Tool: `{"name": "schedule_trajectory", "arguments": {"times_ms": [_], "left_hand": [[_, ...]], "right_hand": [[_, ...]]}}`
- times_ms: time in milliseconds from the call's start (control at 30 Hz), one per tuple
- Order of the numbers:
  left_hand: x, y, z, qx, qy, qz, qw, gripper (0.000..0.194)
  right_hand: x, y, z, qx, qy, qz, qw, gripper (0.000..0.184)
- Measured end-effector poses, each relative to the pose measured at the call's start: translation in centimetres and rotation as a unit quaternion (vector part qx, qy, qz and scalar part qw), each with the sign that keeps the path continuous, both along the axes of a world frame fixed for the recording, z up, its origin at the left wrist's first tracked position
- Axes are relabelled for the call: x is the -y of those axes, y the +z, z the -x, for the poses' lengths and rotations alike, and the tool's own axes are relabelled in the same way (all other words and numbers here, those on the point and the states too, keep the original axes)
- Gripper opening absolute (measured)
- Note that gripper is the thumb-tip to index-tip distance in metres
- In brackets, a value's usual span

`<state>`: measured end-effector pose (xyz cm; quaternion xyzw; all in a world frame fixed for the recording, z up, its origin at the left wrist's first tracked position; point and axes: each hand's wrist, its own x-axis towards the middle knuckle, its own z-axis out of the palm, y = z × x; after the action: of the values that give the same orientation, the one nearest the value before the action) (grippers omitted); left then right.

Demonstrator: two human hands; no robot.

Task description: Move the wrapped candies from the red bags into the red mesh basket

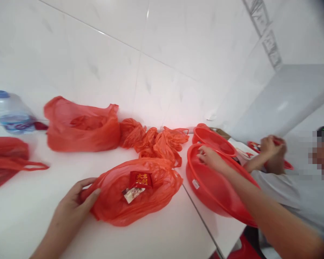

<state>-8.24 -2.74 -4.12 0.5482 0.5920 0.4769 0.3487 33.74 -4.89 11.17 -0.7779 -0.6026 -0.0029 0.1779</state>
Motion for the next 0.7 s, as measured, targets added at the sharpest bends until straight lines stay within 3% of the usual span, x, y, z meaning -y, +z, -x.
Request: {"name": "schedule_trajectory", "arguments": {"times_ms": [33, 133, 233, 367, 500, 600, 700], "left_hand": [[0.2, 0.2, -0.1, 0.018, -0.026, 0.018, 0.999, 0.053], [0.9, 0.8, -0.3, 0.044, -0.059, 0.050, 0.996, 0.051], [1.3, 1.3, -0.6, 0.064, -0.062, 0.057, 0.994, 0.051], [1.5, 1.3, -0.5, 0.069, -0.049, 0.026, 0.996, 0.049], [1.3, 0.8, -0.2, 0.079, -0.061, 0.015, 0.995, 0.048], [1.3, 0.8, -0.2, 0.080, -0.069, 0.022, 0.994, 0.048], [1.6, 1.0, -0.3, 0.069, -0.070, 0.035, 0.995, 0.046]], "right_hand": [[-0.3, 0.9, 0.4, 0.006, 0.003, -0.020, 1.000, 0.015], [1.0, 3.2, 3.7, 0.094, 0.057, -0.181, 0.977, 0.030], [3.6, 3.3, 9.4, 0.092, 0.137, -0.234, 0.958, 0.026], [3.7, -1.4, 16.1, 0.100, 0.264, -0.201, 0.938, 0.019], [0.9, -6.5, 18.0, 0.112, 0.307, -0.124, 0.937, 0.025], [0.4, -7.8, 17.5, 0.098, 0.320, -0.076, 0.939, 0.034], [1.4, -7.8, 16.1, 0.068, 0.288, -0.074, 0.952, 0.023]]}}
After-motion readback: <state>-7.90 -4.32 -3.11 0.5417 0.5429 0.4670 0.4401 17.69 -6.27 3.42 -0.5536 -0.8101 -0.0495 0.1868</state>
